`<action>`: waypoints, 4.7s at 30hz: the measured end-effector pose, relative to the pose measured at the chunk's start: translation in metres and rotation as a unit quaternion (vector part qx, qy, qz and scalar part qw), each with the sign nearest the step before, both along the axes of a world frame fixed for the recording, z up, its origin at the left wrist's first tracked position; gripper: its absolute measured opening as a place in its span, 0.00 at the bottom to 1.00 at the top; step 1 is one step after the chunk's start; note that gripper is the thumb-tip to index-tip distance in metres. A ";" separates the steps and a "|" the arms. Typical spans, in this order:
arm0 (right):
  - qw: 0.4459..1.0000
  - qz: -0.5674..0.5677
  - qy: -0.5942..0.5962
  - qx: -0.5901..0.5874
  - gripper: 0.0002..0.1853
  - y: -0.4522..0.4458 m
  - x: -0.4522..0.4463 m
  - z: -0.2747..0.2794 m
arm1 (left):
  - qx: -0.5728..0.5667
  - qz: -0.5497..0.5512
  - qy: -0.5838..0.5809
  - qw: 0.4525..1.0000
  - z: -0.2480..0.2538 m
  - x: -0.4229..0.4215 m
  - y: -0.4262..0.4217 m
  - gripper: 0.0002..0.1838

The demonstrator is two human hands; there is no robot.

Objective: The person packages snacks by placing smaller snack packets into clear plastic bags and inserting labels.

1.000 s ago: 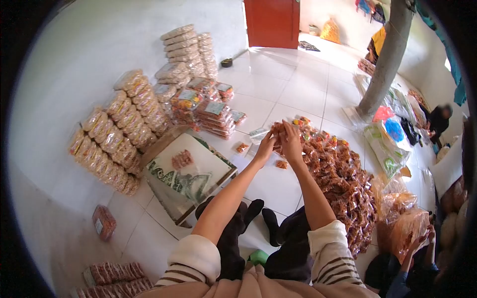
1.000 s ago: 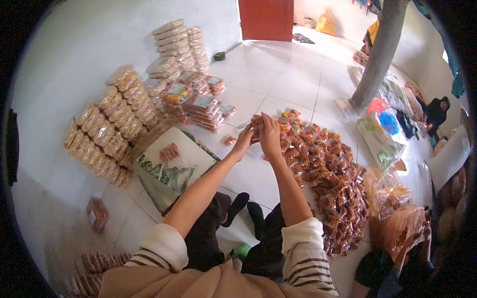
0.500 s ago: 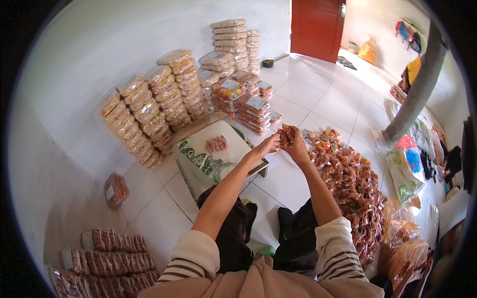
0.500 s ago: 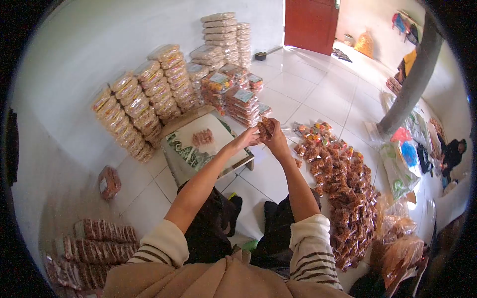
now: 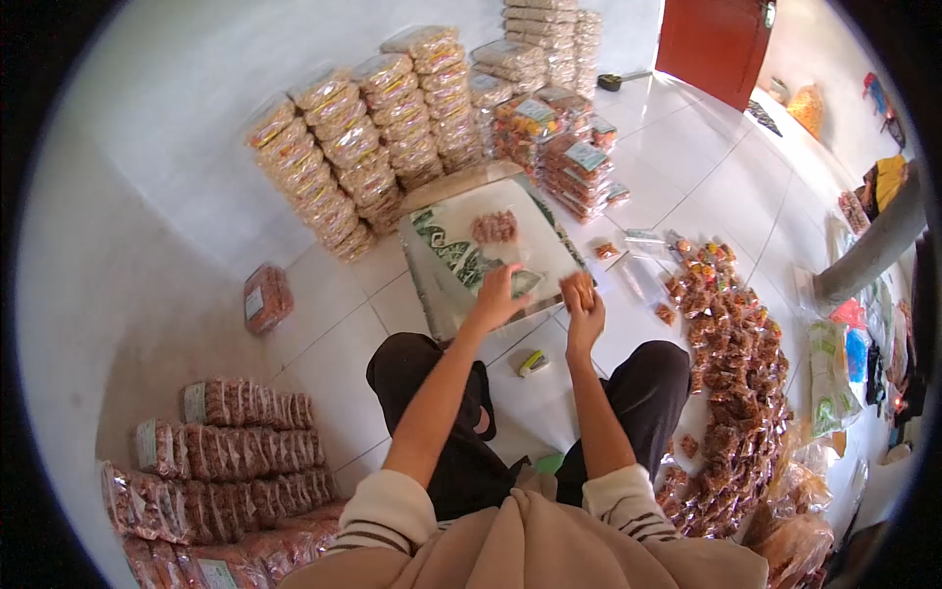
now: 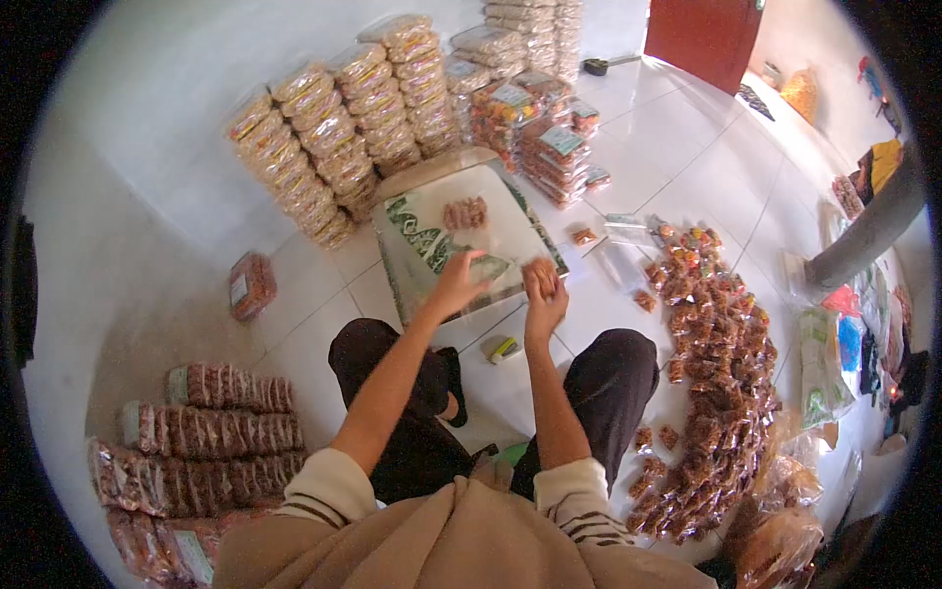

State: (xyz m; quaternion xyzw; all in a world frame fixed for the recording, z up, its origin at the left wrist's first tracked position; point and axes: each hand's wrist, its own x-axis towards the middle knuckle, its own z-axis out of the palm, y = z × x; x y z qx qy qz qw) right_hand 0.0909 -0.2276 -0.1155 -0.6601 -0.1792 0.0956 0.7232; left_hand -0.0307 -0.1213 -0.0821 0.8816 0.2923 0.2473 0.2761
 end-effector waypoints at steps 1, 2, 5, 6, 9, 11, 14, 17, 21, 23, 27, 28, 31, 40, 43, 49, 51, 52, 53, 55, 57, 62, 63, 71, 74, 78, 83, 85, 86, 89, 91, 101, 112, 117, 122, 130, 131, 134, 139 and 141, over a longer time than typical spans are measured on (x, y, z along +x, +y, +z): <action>0.992 0.001 0.111 0.058 0.24 -0.006 -0.011 -0.022 | -0.002 0.006 0.005 1.000 -0.016 -0.010 -0.013 0.30; 0.989 -0.019 0.150 0.006 0.25 -0.018 -0.025 -0.028 | 0.017 0.086 0.047 0.995 -0.038 -0.015 -0.029 0.31; 0.973 -0.062 0.216 -0.045 0.25 -0.040 -0.056 -0.068 | 0.042 0.168 0.068 0.983 -0.074 -0.025 -0.057 0.33; 0.965 -0.083 0.246 -0.037 0.25 -0.042 -0.063 -0.071 | 0.054 0.172 0.047 0.983 -0.082 -0.026 -0.060 0.33; 0.948 -0.003 0.317 0.021 0.23 -0.047 -0.070 -0.074 | 0.089 0.195 -0.010 0.977 -0.096 -0.023 -0.054 0.29; 0.949 0.033 0.312 0.030 0.22 -0.048 -0.071 -0.073 | 0.088 0.186 -0.027 0.978 -0.097 -0.022 -0.046 0.26; 0.926 0.081 0.366 0.040 0.22 -0.049 -0.079 -0.046 | 0.099 0.172 -0.055 0.978 -0.090 -0.017 -0.037 0.19; 0.910 0.129 0.394 0.001 0.23 -0.042 -0.080 -0.036 | 0.102 0.168 -0.088 0.977 -0.077 -0.010 -0.033 0.15; 0.936 0.178 0.303 -0.032 0.22 -0.023 -0.071 -0.042 | 0.085 0.150 -0.119 0.978 -0.071 -0.008 -0.030 0.12; 0.949 0.175 0.257 -0.049 0.23 -0.009 -0.065 -0.043 | 0.043 0.147 -0.141 0.978 -0.069 -0.007 -0.029 0.11; 0.959 0.145 0.243 0.028 0.16 0.017 -0.049 -0.045 | 0.030 0.124 -0.194 0.973 -0.062 0.000 -0.031 0.09; 0.976 0.128 0.154 -0.082 0.15 0.024 -0.046 -0.047 | 0.008 0.111 -0.203 0.973 -0.062 0.001 -0.031 0.07; 0.986 0.133 0.083 -0.054 0.15 0.045 -0.041 -0.062 | 0.057 0.039 -0.224 0.972 -0.050 0.002 -0.030 0.06; 0.966 0.179 -0.136 -0.130 0.25 0.097 -0.034 -0.063 | -0.302 0.271 -0.319 0.856 -0.087 0.023 0.082 0.30; 0.963 0.209 -0.152 -0.080 0.25 0.120 -0.034 -0.076 | -0.393 0.214 -0.341 0.827 -0.098 0.034 0.111 0.30; 0.932 0.216 -0.255 -0.141 0.27 0.167 -0.034 -0.076 | -0.422 0.149 -0.360 0.819 -0.105 0.040 0.105 0.33; 0.906 0.241 0.318 0.141 0.30 0.183 -0.036 -0.080 | -0.424 0.145 -0.359 0.819 -0.107 0.039 0.105 0.33; 0.906 0.241 0.319 0.138 0.30 0.179 -0.035 -0.085 | -0.424 0.144 -0.360 0.818 -0.107 0.039 0.106 0.34; 0.966 0.259 0.022 0.009 0.30 0.171 -0.032 -0.089 | -0.428 0.143 -0.362 0.816 -0.107 0.039 0.106 0.34; 0.919 0.248 -0.281 -0.123 0.31 0.159 -0.027 -0.102 | -0.434 0.138 -0.375 0.807 -0.111 0.038 0.106 0.35; 0.915 0.303 -0.243 -0.106 0.29 0.155 -0.027 -0.106 | -0.446 0.132 -0.394 0.793 -0.114 0.040 0.106 0.35; 0.924 0.284 -0.253 -0.027 0.27 0.171 -0.025 -0.089 | -0.213 0.190 -0.285 0.915 -0.122 0.045 0.104 0.25; 0.875 0.216 -0.429 -0.068 0.26 0.175 -0.020 -0.086 | -0.211 0.190 -0.285 0.915 -0.121 0.045 0.103 0.25; 0.826 0.303 -0.456 -0.134 0.26 0.144 -0.017 -0.080 | -0.163 0.215 -0.263 0.926 -0.121 0.055 0.100 0.16; 0.749 0.439 -0.460 -0.189 0.30 0.108 -0.001 -0.082 | -0.157 0.248 -0.220 0.930 -0.117 0.056 0.100 0.16; 0.571 0.568 -0.495 -0.326 0.22 0.054 0.023 -0.059 | -0.092 0.367 -0.036 0.925 -0.105 0.063 0.101 0.14; 0.575 0.610 -0.286 -0.464 0.25 -0.025 0.077 0.036 | 0.023 0.406 0.003 0.914 -0.047 0.127 0.066 0.17; 0.659 0.527 -0.297 -0.446 0.25 -0.059 0.115 0.052 | 0.037 0.212 -0.139 0.967 -0.039 0.166 0.040 0.20; 0.697 0.471 -0.316 -0.439 0.24 -0.074 0.136 0.054 | 0.045 0.161 -0.167 0.972 -0.035 0.190 0.023 0.18; 0.808 0.311 -0.326 -0.381 0.22 -0.127 0.177 0.088 | 0.055 -0.027 -0.227 0.972 0.002 0.234 -0.049 0.15; 0.860 0.242 -0.285 -0.347 0.20 -0.168 0.192 0.102 | 0.023 -0.150 -0.228 0.962 0.019 0.253 -0.090 0.12; 0.959 -0.007 0.030 -0.280 0.15 -0.351 0.249 0.004 | -0.126 -0.382 -0.045 0.915 -0.036 0.319 -0.190 0.13; 0.881 -0.089 -0.073 -0.458 0.17 -0.331 0.253 -0.180 | -0.282 -0.255 0.140 0.914 -0.254 0.366 -0.271 0.25; 0.803 -0.050 -0.268 -0.530 0.26 -0.302 0.282 -0.203 | -0.234 -0.151 0.142 0.950 -0.275 0.384 -0.289 0.33; 0.710 -0.079 -0.195 -0.672 0.29 -0.280 0.289 -0.209 | -0.167 -0.151 0.206 0.952 -0.250 0.392 -0.294 0.26; 0.767 -0.105 -0.191 -0.603 0.19 -0.288 0.282 -0.200 | -0.305 -0.192 0.167 0.918 -0.256 0.381 -0.280 0.21; 0.769 -0.106 -0.195 -0.599 0.19 -0.288 0.279 -0.197 | -0.376 -0.188 0.148 0.895 -0.251 0.378 -0.277 0.22; 0.852 -0.140 -0.025 -0.505 0.14 -0.282 0.275 -0.185 | -0.487 -0.155 0.178 0.841 -0.232 0.371 -0.268 0.23; 0.954 -0.165 0.040 -0.248 0.11 -0.274 0.270 -0.164 | -0.507 -0.162 0.110 0.840 -0.195 0.359 -0.258 0.24; 0.964 -0.178 0.055 -0.189 0.12 -0.268 0.269 -0.132 | -0.576 -0.150 0.048 0.802 -0.165 0.355 -0.252 0.23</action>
